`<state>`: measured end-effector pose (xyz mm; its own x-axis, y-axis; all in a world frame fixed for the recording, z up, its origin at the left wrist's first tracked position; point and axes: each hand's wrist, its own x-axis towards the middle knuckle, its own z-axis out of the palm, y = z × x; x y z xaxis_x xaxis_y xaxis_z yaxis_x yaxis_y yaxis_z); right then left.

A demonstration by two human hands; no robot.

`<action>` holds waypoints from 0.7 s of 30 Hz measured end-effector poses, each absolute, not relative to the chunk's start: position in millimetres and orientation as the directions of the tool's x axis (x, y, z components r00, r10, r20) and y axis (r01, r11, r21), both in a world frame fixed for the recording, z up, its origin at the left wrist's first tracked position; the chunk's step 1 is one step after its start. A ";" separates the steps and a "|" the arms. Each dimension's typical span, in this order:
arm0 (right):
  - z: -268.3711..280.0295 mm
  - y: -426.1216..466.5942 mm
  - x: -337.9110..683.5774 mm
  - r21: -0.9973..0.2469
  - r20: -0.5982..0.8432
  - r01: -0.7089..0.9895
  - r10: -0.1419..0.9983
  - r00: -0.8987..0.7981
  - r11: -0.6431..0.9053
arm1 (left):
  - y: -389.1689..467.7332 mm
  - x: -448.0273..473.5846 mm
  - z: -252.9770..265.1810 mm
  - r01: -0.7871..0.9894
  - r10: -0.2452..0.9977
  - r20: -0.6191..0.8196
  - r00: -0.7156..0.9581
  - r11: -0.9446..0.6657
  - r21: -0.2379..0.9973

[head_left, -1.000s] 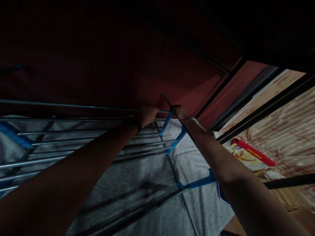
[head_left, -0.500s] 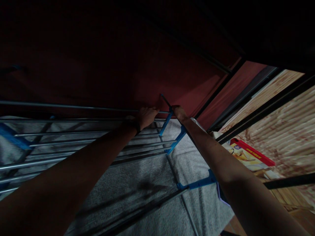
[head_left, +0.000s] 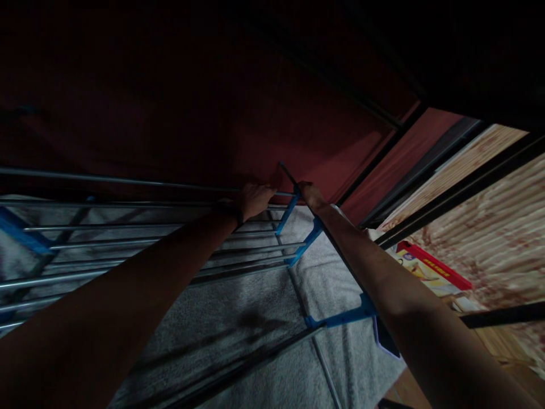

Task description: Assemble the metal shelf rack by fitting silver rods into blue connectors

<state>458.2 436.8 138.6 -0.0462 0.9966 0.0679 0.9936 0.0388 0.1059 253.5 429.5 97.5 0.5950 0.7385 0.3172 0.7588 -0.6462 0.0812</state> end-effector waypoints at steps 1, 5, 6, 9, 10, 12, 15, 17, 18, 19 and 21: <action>138.9 436.4 457.4 0.102 0.067 0.995 0.997 -0.029 0.022 | 429.8 253.6 98.2 0.759 0.739 0.315 0.596 -0.646 0.079; 139.0 435.6 454.6 0.078 0.069 0.997 0.997 0.021 -0.026 | 431.9 253.6 101.2 0.749 0.731 0.302 0.611 -0.658 0.077; 139.1 435.6 454.2 0.081 0.071 0.996 0.997 0.022 -0.027 | 432.4 253.6 101.8 0.748 0.730 0.299 0.614 -0.660 0.074; 139.7 435.1 453.9 0.098 0.066 0.995 0.998 0.022 -0.029 | 433.4 253.1 102.8 0.754 0.734 0.303 0.607 -0.653 0.070; 140.0 434.9 454.0 0.103 0.065 0.994 0.998 0.023 -0.029 | 433.7 253.0 103.0 0.756 0.735 0.306 0.605 -0.651 0.070; 140.5 434.3 454.4 0.109 0.067 0.994 0.998 0.020 -0.027 | 434.9 252.8 103.1 0.756 0.735 0.297 0.610 -0.652 0.062; 140.3 434.1 454.6 0.118 0.073 0.993 0.997 0.015 -0.024 | 437.9 253.3 103.1 0.756 0.737 0.261 0.623 -0.654 0.041; 139.9 434.4 454.4 0.123 0.070 0.992 0.997 0.014 -0.022 | 439.5 254.1 103.2 0.757 0.739 0.261 0.621 -0.652 0.044; 139.7 434.5 454.2 0.124 0.068 0.992 0.998 0.014 -0.023 | 439.8 254.4 103.3 0.758 0.741 0.263 0.618 -0.650 0.050; 139.5 434.6 454.0 0.127 0.066 0.992 0.998 0.013 -0.022 | 439.8 254.6 103.7 0.758 0.742 0.264 0.616 -0.650 0.057; 139.2 434.6 453.6 0.138 0.067 0.990 0.998 0.004 -0.013 | 438.2 254.3 104.5 0.749 0.738 0.264 0.621 -0.658 0.077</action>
